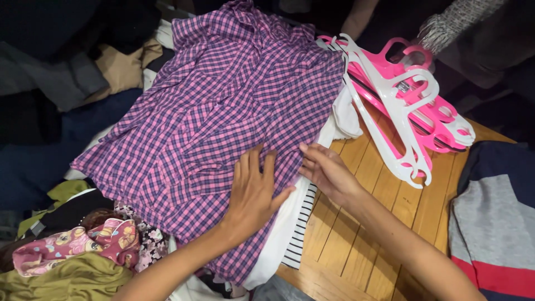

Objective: The person buttons a pink and blue checkered shirt laid out on a wooden surface. They then pick up a white plastic hanger, place it inside the shirt's collar, and adjust the garment to hang properly.

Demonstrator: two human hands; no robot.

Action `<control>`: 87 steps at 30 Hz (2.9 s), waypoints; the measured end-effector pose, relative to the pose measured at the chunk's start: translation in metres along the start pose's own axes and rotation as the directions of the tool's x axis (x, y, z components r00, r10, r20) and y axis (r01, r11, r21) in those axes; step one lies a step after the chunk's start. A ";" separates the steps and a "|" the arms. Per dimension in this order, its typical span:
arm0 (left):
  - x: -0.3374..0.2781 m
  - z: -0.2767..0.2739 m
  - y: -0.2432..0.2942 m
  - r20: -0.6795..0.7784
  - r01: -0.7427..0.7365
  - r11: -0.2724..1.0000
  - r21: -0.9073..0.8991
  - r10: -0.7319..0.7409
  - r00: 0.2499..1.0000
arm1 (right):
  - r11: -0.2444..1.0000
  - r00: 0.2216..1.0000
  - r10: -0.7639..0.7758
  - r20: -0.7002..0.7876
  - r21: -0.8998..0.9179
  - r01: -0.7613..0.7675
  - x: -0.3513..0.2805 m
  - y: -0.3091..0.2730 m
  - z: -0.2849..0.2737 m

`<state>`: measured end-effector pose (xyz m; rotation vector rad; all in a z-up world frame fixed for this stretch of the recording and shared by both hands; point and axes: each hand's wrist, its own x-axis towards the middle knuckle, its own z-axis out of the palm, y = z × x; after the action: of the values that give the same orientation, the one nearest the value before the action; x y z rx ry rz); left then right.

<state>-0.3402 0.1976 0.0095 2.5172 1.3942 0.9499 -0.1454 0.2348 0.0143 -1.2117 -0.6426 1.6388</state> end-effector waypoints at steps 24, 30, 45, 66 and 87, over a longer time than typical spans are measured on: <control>-0.012 -0.052 -0.042 -0.158 0.381 0.890 0.251 -0.351 0.923 | 0.827 0.832 -0.548 0.092 -0.091 0.555 -0.030 -0.059 0.023; -0.015 -0.035 -0.077 -0.244 0.361 0.832 0.421 -0.280 0.929 | 0.761 0.766 -0.630 0.127 -0.096 0.642 -0.033 -0.061 0.014; 0.004 -0.013 0.028 0.214 0.049 0.994 -0.096 -0.028 0.976 | 0.673 0.666 -0.738 -0.114 -0.204 0.711 -0.052 -0.073 -0.076; 0.006 0.041 0.189 0.572 0.096 0.761 -0.642 0.391 0.721 | 0.645 0.484 -0.743 -0.463 -0.302 0.702 -0.158 -0.055 -0.237; -0.001 0.066 0.283 0.844 0.194 0.830 -0.523 0.536 -0.016 | 0.685 0.356 -0.725 -0.590 -0.672 0.280 -0.291 0.031 -0.377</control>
<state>-0.0966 0.0477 0.0637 1.9200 0.1657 -0.5970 0.2026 -0.0892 -0.0296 -1.7097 -0.6936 0.1879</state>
